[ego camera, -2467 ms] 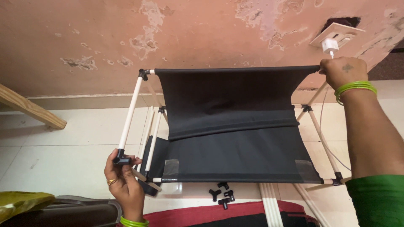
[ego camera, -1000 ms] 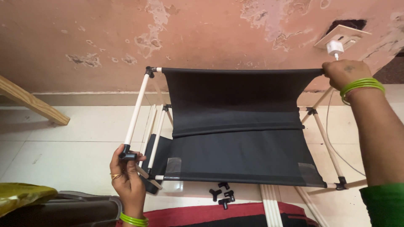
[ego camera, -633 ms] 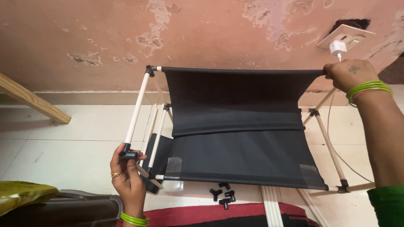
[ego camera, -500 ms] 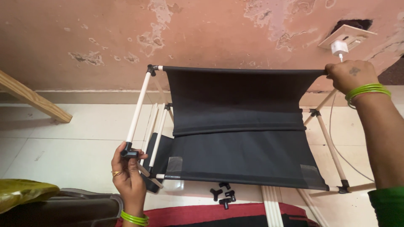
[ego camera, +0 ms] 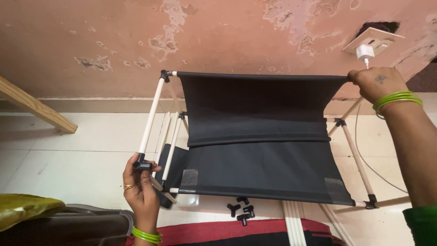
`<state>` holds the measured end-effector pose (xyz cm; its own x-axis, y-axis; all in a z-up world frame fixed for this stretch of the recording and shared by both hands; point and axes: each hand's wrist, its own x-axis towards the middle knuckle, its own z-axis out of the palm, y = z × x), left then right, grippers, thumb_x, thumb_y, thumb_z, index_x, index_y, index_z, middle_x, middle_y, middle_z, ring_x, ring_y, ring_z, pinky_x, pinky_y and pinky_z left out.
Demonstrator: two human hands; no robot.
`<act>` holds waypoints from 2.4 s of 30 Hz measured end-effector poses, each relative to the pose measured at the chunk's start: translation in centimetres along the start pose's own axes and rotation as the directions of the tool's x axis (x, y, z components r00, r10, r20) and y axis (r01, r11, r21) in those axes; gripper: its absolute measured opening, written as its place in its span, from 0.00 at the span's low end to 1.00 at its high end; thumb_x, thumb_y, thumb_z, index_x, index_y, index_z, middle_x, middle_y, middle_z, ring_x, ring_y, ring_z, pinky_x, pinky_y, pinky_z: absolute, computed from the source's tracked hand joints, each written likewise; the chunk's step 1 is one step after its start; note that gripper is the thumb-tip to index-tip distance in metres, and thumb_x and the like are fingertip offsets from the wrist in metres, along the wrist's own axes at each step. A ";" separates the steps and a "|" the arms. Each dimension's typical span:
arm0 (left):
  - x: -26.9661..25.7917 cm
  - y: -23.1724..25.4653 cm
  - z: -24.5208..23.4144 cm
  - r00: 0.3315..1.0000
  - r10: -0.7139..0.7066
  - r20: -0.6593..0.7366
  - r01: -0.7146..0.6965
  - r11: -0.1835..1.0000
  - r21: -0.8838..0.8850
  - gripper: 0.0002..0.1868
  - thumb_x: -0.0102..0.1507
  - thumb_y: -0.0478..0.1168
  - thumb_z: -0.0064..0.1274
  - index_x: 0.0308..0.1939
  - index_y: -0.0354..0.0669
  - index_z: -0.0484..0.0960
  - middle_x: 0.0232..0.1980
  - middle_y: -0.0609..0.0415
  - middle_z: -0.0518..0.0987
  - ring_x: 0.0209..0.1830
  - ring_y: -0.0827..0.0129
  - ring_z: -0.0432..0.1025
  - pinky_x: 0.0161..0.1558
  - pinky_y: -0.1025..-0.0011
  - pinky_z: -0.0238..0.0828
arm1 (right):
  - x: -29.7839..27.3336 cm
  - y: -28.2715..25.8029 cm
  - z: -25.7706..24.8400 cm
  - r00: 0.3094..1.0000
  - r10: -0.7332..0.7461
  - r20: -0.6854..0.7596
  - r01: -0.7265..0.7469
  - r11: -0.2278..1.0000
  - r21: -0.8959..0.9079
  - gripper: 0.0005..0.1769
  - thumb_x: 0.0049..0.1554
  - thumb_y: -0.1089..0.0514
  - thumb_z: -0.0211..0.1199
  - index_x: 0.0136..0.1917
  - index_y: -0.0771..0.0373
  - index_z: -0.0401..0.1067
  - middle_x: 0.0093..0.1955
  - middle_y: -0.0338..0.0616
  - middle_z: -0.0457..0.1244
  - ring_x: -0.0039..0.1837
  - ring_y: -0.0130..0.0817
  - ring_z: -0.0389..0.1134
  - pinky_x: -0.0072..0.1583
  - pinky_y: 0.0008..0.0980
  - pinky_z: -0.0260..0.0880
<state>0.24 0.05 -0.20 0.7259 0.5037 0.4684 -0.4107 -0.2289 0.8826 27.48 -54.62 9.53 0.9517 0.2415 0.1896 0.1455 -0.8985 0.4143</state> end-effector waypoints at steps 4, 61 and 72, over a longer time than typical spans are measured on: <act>0.0 0.1 -0.1 1.000 0.006 0.009 -0.006 1.000 0.006 0.22 0.74 0.32 0.41 0.73 0.37 0.65 0.51 0.48 0.79 0.50 0.69 0.76 0.55 0.71 0.74 | -0.2 -0.7 -1.1 0.999 0.025 -0.019 -0.025 1.000 -0.006 0.19 0.59 0.65 0.61 0.60 0.49 0.77 0.49 0.47 0.73 0.56 0.44 0.75 0.57 0.43 0.74; -0.2 -1.2 0.8 0.998 0.068 -0.004 -0.068 0.992 0.109 0.23 0.72 0.28 0.43 0.72 0.38 0.70 0.46 0.51 0.80 0.45 0.73 0.77 0.41 0.79 0.70 | -3.8 0.1 1.2 0.973 -0.014 -0.229 0.049 0.988 0.144 0.20 0.66 0.38 0.53 0.46 0.56 0.67 0.39 0.44 0.69 0.45 0.47 0.72 0.45 0.45 0.71; -0.7 -0.5 1.6 0.999 0.028 0.032 -0.035 0.968 0.247 0.23 0.70 0.29 0.45 0.70 0.40 0.71 0.49 0.48 0.83 0.45 0.69 0.82 0.40 0.74 0.76 | -0.2 -5.6 -1.3 0.988 0.029 0.151 -0.056 0.983 0.176 0.33 0.55 0.30 0.59 0.68 0.46 0.70 0.67 0.45 0.63 0.72 0.47 0.60 0.70 0.61 0.56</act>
<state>0.85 -1.52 -0.89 0.7314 0.4705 0.4936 -0.2865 -0.4449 0.8485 26.16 -49.15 8.35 0.9854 0.1572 0.0653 0.1374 -0.9611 0.2395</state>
